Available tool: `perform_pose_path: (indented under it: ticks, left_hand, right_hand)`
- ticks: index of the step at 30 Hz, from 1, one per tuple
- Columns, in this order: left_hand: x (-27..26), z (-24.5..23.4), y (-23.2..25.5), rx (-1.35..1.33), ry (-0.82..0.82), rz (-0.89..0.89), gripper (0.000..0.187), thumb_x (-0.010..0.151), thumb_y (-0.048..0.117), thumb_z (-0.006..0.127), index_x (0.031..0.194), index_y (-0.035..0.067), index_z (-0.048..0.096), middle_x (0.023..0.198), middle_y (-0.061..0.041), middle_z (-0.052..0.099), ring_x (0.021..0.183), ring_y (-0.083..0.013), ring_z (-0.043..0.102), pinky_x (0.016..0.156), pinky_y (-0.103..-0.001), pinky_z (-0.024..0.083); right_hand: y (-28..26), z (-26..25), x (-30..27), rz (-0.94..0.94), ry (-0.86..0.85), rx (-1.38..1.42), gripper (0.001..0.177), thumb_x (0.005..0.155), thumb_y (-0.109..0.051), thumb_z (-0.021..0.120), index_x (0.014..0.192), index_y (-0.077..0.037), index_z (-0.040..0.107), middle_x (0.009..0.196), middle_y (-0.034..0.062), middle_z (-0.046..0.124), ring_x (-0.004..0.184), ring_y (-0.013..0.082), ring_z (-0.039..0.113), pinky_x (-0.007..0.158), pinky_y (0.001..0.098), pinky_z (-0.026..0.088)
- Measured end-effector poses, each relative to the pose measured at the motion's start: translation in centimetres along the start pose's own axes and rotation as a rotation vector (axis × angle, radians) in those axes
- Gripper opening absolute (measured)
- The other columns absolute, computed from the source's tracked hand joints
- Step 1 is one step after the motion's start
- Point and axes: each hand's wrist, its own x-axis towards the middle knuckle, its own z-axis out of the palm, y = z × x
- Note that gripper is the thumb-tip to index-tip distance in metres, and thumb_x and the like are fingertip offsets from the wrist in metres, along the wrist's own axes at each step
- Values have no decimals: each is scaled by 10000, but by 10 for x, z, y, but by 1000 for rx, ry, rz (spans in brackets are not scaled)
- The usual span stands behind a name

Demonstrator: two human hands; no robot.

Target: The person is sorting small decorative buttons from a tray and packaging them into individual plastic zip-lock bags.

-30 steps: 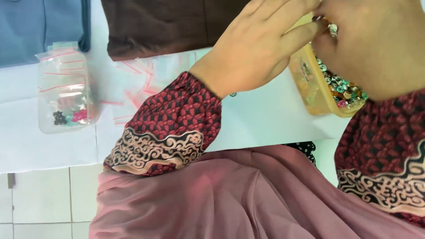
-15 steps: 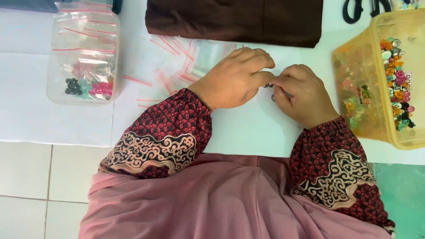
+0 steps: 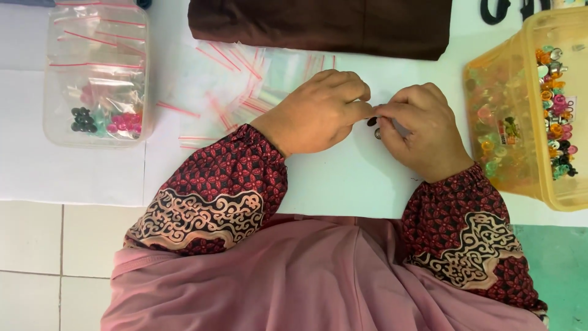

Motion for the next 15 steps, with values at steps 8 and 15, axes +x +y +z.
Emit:
perform_pose_path:
  ticks: [8, 15]
  left_hand:
    - [26, -19, 19, -163, 54, 41, 225, 1017, -16, 528, 1169, 64, 673, 1182, -120, 612, 1125, -357, 621, 931, -492, 512]
    - [123, -10, 55, -232, 46, 207, 230, 1040, -14, 492, 1165, 54, 673, 1182, -135, 604, 1129, -383, 615, 941, -516, 490]
  right_hand:
    - [-48, -99, -1, -166, 32, 8, 90, 987, 38, 734, 1077, 39, 736, 989, 178, 653, 832, 322, 640, 767, 477, 499]
    - [37, -203, -10, -24, -94, -268, 171, 1190, 17, 758, 1303, 135, 809, 1123, 266, 733, 1010, 407, 678, 898, 506, 508]
